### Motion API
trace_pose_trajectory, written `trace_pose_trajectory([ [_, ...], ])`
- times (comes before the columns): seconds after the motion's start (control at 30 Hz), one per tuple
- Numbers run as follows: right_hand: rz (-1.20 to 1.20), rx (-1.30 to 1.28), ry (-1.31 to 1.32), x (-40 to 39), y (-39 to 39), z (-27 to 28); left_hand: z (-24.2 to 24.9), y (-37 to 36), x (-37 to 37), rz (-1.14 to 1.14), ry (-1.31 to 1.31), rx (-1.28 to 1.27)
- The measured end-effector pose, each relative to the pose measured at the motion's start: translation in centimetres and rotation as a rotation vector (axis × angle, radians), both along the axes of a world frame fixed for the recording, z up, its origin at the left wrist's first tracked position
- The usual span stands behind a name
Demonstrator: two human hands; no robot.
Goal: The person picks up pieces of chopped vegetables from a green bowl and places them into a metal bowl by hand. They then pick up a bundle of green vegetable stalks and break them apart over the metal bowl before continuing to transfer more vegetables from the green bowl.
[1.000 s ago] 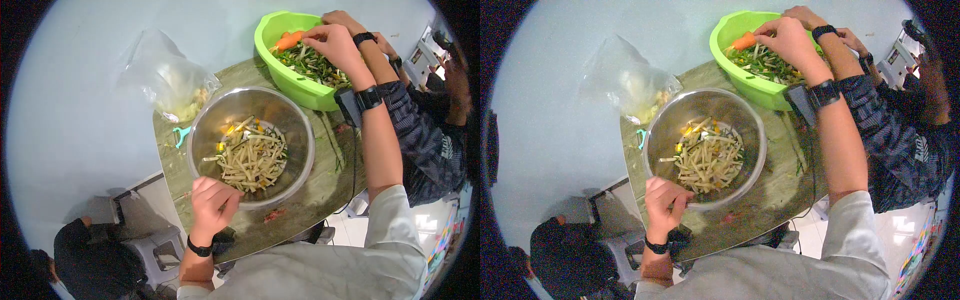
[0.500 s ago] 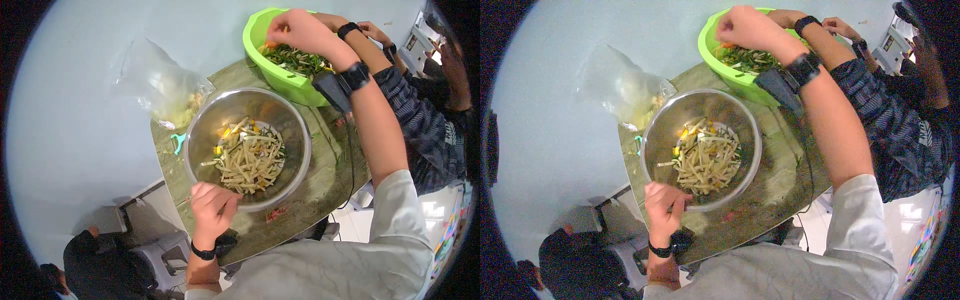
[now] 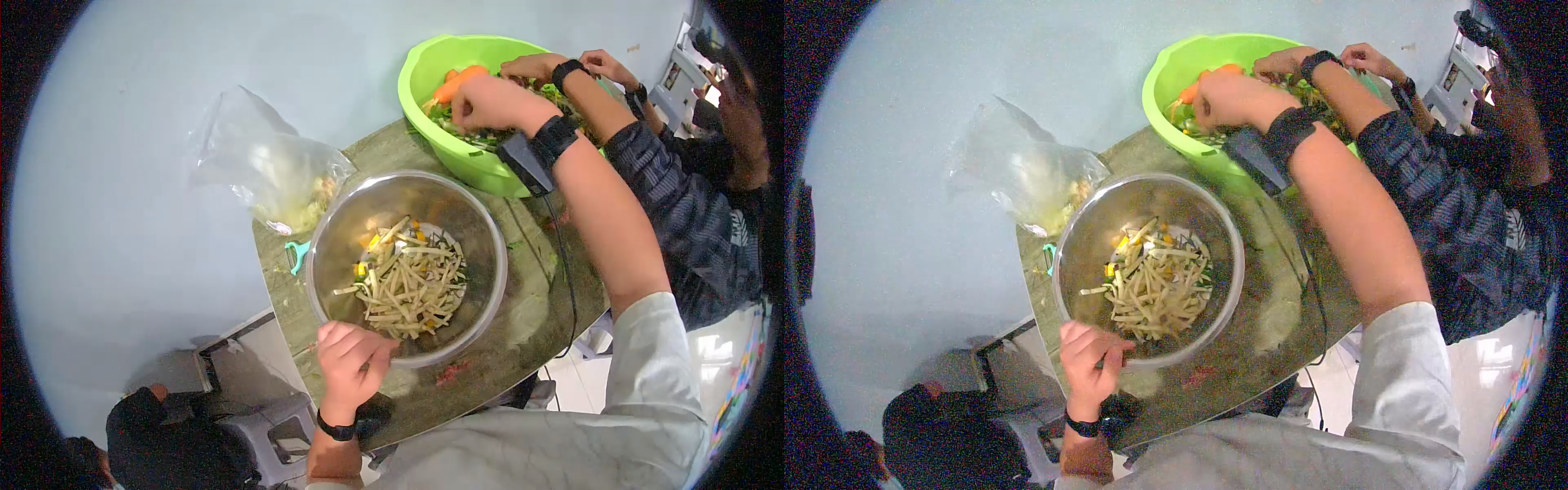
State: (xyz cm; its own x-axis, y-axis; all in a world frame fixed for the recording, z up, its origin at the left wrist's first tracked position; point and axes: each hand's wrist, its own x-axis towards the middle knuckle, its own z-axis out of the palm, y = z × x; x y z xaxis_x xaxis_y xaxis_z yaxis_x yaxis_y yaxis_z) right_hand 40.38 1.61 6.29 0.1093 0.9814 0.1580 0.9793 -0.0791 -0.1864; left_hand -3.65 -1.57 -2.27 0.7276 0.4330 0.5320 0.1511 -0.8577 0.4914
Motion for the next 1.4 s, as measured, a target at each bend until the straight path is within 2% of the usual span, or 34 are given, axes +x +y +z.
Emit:
trace_pose_trajectory([
  [0.17,0.047,0.272,0.429,-0.3,-0.8,0.9,0.2,0.1,0.0,-0.002,-0.011,-0.004],
  [0.2,0.056,0.148,0.532,-1.1,-1.2,1.7,0.3,0.1,0.1,-0.003,-0.011,-0.006],
  [0.3,0.08,0.112,0.747,-3.7,-2.5,2.9,0.2,0.3,0.1,-0.014,-0.02,-0.004],
  [0.4,0.17,0.119,0.85,-3.9,-2.7,2.9,0.2,0.2,0.1,-0.014,-0.021,-0.01],
  [0.6,0.035,0.27,0.71,-5.0,-3.9,3.7,0.4,0.2,0.2,-0.018,-0.009,-0.01],
  [0.7,0.146,0.409,0.518,-7.4,-5.9,3.6,0.3,0.5,0.2,-0.001,0.021,-0.006],
  [0.73,0.117,0.28,0.622,-9.7,-7.2,4.8,0.0,0.1,-0.1,0.015,0.041,-0.017],
  [0.83,0.229,0.341,0.533,-14.7,-8.9,4.6,2.1,-0.8,0.2,0.113,-0.092,-0.082],
  [0.93,0.344,0.433,0.573,-17.7,-9.0,4.8,7.0,-0.1,-0.8,0.142,-0.207,0.148],
  [1.03,0.346,0.471,0.57,-19.7,-9.4,5.5,11.8,1.1,0.0,0.168,-0.293,0.312],
  [1.1,0.349,0.432,0.555,-20.5,-9.8,6.1,13.9,1.7,1.4,0.24,-0.24,0.366],
  [1.2,0.362,0.416,0.582,-21.2,-10.6,6.5,15.2,1.4,2.7,0.254,-0.183,0.445],
  [1.4,0.368,0.465,0.551,-19.9,-10.8,6.5,13.6,1.5,4.5,0.196,-0.217,0.465],
])
